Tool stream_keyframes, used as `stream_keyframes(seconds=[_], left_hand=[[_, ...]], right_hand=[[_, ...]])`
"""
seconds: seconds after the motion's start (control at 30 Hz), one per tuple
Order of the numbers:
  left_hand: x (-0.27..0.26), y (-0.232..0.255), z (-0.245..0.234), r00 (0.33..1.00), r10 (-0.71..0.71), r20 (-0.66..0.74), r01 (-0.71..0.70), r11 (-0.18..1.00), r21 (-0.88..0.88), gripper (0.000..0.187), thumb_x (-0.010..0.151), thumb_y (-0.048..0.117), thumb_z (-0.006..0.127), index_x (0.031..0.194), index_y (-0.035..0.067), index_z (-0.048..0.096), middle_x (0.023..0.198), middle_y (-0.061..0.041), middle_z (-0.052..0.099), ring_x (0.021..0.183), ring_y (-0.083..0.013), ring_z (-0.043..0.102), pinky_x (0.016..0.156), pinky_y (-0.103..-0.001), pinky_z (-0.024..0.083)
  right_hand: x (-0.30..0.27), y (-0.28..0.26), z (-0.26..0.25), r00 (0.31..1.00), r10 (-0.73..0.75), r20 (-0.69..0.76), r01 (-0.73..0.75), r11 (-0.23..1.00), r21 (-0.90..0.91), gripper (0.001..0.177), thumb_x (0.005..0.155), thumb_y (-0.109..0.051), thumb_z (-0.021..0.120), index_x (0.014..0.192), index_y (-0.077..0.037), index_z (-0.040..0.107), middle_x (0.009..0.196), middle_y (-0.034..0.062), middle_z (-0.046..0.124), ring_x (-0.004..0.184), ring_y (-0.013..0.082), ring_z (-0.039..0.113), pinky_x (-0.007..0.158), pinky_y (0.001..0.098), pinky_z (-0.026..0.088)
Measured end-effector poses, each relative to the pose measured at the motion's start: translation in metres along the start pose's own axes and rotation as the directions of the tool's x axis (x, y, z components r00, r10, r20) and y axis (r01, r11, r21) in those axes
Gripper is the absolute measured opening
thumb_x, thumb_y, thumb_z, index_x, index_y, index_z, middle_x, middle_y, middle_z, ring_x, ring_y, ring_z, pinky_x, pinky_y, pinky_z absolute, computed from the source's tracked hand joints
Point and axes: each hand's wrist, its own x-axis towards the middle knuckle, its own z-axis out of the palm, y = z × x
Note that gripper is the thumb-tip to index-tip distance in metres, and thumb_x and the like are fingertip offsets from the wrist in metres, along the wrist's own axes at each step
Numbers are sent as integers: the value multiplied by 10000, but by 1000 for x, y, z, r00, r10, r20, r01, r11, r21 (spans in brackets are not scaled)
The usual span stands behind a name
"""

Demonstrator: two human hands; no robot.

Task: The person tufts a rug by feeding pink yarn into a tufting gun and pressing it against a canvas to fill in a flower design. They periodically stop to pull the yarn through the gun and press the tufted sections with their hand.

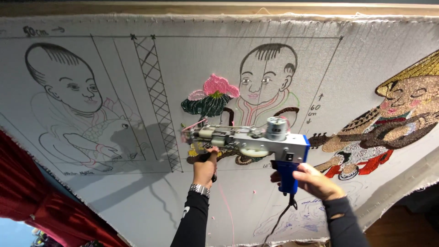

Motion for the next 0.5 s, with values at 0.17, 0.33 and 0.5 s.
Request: stream_keyframes(seconds=[0.17,0.33,0.5], left_hand=[[-28,15,35,998,-16,61,-2,956,295,131,907,245,757,885,128,811,629,73,578,508,-53,399,476,-277,299],[-16,0,39,992,-11,127,-49,886,461,215,856,283,819,811,84,753,625,25,617,535,-89,500,520,-304,408],[-15,-4,44,979,-8,204,-103,842,529,284,825,292,836,761,54,693,654,0,661,566,-113,551,562,-323,460]], right_hand=[[-4,45,5,794,-111,-598,132,991,-9,401,875,-306,757,1082,17,637,778,78,652,620,203,613,526,357,516],[-23,64,9,752,-185,-633,182,981,-71,386,876,-311,732,1020,46,701,696,78,616,582,186,579,510,336,462],[-35,52,27,732,-207,-650,199,976,-87,406,874,-299,720,1054,64,717,699,70,606,603,171,576,529,325,459]])
